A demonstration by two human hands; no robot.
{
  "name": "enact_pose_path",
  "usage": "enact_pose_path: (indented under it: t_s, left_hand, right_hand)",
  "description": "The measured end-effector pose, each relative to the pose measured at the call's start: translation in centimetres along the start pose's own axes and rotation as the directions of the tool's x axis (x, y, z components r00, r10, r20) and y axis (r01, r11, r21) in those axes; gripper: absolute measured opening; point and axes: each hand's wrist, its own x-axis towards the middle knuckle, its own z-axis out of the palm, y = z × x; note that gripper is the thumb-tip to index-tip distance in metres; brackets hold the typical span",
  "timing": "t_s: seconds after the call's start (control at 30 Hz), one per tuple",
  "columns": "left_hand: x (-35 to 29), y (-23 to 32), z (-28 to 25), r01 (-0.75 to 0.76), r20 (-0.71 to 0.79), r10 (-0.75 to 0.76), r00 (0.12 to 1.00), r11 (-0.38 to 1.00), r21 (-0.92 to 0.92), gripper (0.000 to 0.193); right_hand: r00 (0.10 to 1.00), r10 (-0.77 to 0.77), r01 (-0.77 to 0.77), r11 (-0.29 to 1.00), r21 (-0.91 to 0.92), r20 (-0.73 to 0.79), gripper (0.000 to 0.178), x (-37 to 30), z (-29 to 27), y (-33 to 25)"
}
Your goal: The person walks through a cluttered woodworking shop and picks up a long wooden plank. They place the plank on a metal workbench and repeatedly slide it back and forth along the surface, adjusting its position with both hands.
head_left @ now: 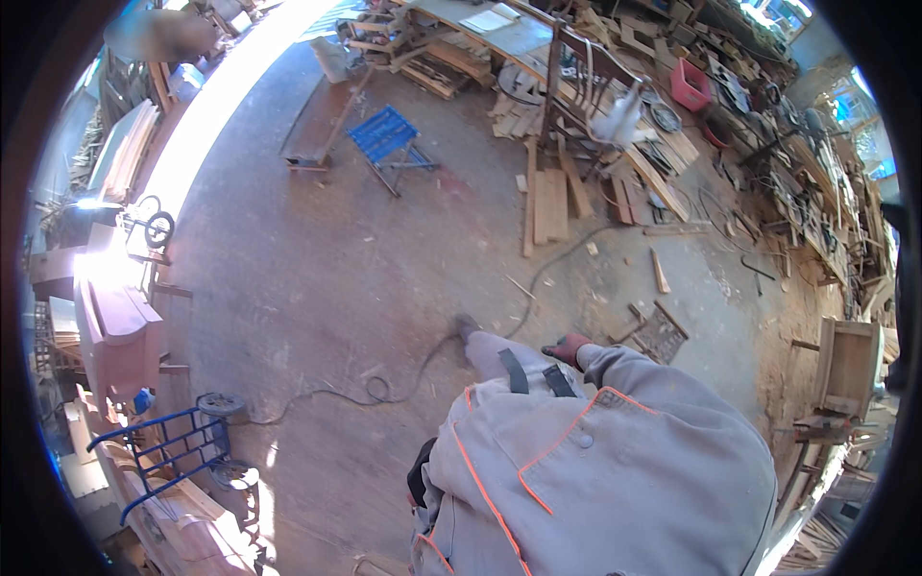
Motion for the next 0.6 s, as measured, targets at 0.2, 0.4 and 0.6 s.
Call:
enact_pose_path:
  t_s: [0.2,0.4,0.6]
  left_hand:
    - [3.8,11.7,-3.3,-0.051,0.038,0.044,0.998,0.982,0.184,0.055]
    - [9.4,22.2,-6.9,-0.121,0.074,0.103,0.992,0.948,0.296,0.053]
    - [17.2,32.2,-9.1,-0.152,0.12,0.108,0.987,0.868,0.472,0.052]
  right_hand:
    - [0.993,-0.114,0.112,0.976,0.187,0.0,0.075,5.2,-6.6,-10.5]
    - [0.982,-0.101,0.147,0.936,0.32,-0.157,0.07,7.2,-11.6,-14.0]
    - [0.963,0.152,-0.026,0.876,0.482,-0.224,0.069,6.3,-8.2,-8.1]
